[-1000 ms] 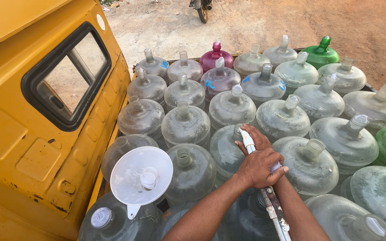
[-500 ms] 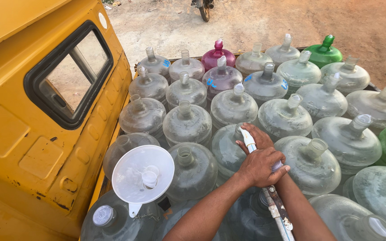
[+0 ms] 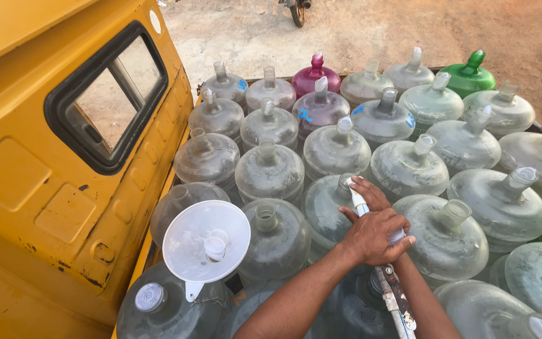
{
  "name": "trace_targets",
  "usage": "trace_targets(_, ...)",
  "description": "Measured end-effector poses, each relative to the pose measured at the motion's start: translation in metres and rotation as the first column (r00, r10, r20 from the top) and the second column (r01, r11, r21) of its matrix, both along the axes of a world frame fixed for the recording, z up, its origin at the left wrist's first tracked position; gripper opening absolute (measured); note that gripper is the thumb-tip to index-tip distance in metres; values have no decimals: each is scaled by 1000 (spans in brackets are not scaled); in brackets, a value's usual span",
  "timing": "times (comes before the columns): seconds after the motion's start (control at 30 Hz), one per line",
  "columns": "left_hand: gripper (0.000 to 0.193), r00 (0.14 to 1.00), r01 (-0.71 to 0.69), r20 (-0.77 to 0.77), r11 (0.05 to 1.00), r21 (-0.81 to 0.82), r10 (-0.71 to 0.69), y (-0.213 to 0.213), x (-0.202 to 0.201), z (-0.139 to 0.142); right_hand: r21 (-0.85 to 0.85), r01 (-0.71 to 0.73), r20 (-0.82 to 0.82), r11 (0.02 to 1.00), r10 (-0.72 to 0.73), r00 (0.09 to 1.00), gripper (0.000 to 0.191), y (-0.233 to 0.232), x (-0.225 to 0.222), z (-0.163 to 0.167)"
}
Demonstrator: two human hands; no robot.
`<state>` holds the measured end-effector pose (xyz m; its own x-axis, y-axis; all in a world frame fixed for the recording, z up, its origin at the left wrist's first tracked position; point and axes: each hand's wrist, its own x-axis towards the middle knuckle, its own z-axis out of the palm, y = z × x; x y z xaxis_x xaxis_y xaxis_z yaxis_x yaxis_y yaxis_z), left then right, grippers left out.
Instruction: The person fills large plastic water bottles with water using a hose and a funnel. They place the funnel into a bottle, insert the hose, and then remove the funnel and hose after filling. The person then caps the filled bottle and repeats the process with another bottle.
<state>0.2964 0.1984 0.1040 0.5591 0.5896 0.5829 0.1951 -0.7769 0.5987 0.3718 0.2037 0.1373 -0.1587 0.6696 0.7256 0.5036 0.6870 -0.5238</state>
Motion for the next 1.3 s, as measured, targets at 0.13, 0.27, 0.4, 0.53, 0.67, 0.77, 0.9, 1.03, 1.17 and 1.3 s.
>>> trace_targets(0.13, 35, 998, -28, -52, 1000, -3, 28, 3, 2, -2, -73, 69, 5, 995, -69, 998, 46, 1, 1, -4)
trace_targets(0.27, 35, 999, -31, -42, 1000, 3, 31, 4, 4, -3, 2, 28, -44, 1000, -28, 999, 45, -2, 0, -4)
trace_targets(0.4, 36, 998, -28, -50, 1000, 1, 28, 4, 4, -3, 40, 61, -2, 997, -61, 998, 47, -5, -1, -2)
trace_targets(0.53, 35, 998, -36, -59, 999, 2, 36, 4, 5, -2, -29, 52, 35, 998, -51, 998, 50, -3, 2, -2)
trace_targets(0.67, 36, 998, -22, -62, 1000, -18, 21, 4, 6, -3, -58, 68, 15, 996, -67, 998, 49, -1, 3, -5)
trace_targets(0.77, 36, 997, -35, -66, 999, -7, 34, 4, 6, -4, -65, 60, 2, 996, -60, 998, 48, 1, 3, -8)
trace_targets(0.9, 37, 995, -29, -97, 998, -47, 25, 5, 6, -5, -28, 46, -14, 999, -46, 999, 47, 3, 3, -12)
trace_targets(1.03, 36, 996, -37, -86, 999, -27, 35, 5, 6, -5, -59, 47, -6, 997, -48, 999, 49, 3, 3, -13)
trace_targets(1.17, 36, 992, -37, -120, 998, -46, 32, 5, 6, -5, -88, 23, -32, 996, -26, 999, 50, 3, 4, -12)
trace_targets(1.3, 36, 993, -33, -111, 999, -40, 29, 7, 7, -5, -101, 16, -14, 995, -18, 1000, 51, 4, 5, -13)
